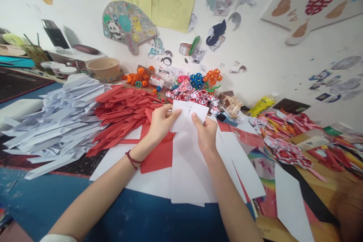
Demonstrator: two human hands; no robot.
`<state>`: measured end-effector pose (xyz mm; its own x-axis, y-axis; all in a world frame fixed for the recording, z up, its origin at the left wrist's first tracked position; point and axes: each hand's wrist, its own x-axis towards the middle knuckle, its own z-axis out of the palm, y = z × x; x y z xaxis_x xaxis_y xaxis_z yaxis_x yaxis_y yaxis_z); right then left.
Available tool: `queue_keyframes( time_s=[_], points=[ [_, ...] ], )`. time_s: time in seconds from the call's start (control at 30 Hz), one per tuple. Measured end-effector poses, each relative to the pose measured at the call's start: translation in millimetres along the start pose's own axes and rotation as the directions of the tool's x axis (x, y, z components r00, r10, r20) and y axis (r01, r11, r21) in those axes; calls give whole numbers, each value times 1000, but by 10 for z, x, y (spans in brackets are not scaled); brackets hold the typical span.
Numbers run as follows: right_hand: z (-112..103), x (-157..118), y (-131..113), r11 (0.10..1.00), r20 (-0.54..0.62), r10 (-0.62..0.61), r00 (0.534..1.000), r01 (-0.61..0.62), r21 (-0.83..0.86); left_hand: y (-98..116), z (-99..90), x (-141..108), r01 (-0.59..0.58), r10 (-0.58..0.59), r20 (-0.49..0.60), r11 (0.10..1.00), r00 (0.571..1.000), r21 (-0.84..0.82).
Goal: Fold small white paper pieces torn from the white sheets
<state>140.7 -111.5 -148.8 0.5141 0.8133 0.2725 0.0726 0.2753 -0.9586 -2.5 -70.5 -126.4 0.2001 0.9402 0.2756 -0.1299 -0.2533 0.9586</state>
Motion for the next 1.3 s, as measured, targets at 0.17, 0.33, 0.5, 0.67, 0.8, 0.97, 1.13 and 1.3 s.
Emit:
queue_keyframes(
  time_s=[0.17,0.33,0.5,0.67,0.8,0.97,1.13,1.3],
  points=[
    [-5,44,5,984,30,79,996,-83,157,4,0,0,-32,35,-55,998,998,54],
    [-30,60,-41,974,32,81,996,-86,207,23,5,2,-51,52,-50,999,997,15],
    [-36,44,-86,961,192,149,970,-188,205,23,4,14,-53,53,-74,999,996,-5],
    [-58,48,-66,969,134,162,978,-183,164,-1,5,21,-31,33,-45,999,998,33],
    [-60,54,-63,967,74,171,982,-182,178,-30,6,12,-37,37,6,994,999,99],
    [-36,56,-100,931,95,235,967,-252,263,-89,-4,25,-31,29,22,993,999,111],
    [-52,75,-116,922,59,258,964,-264,283,-104,-2,34,-35,29,93,998,995,56],
    [-74,81,-103,933,60,239,969,-246,262,-72,14,18,-36,31,93,998,995,49]
  ],
)
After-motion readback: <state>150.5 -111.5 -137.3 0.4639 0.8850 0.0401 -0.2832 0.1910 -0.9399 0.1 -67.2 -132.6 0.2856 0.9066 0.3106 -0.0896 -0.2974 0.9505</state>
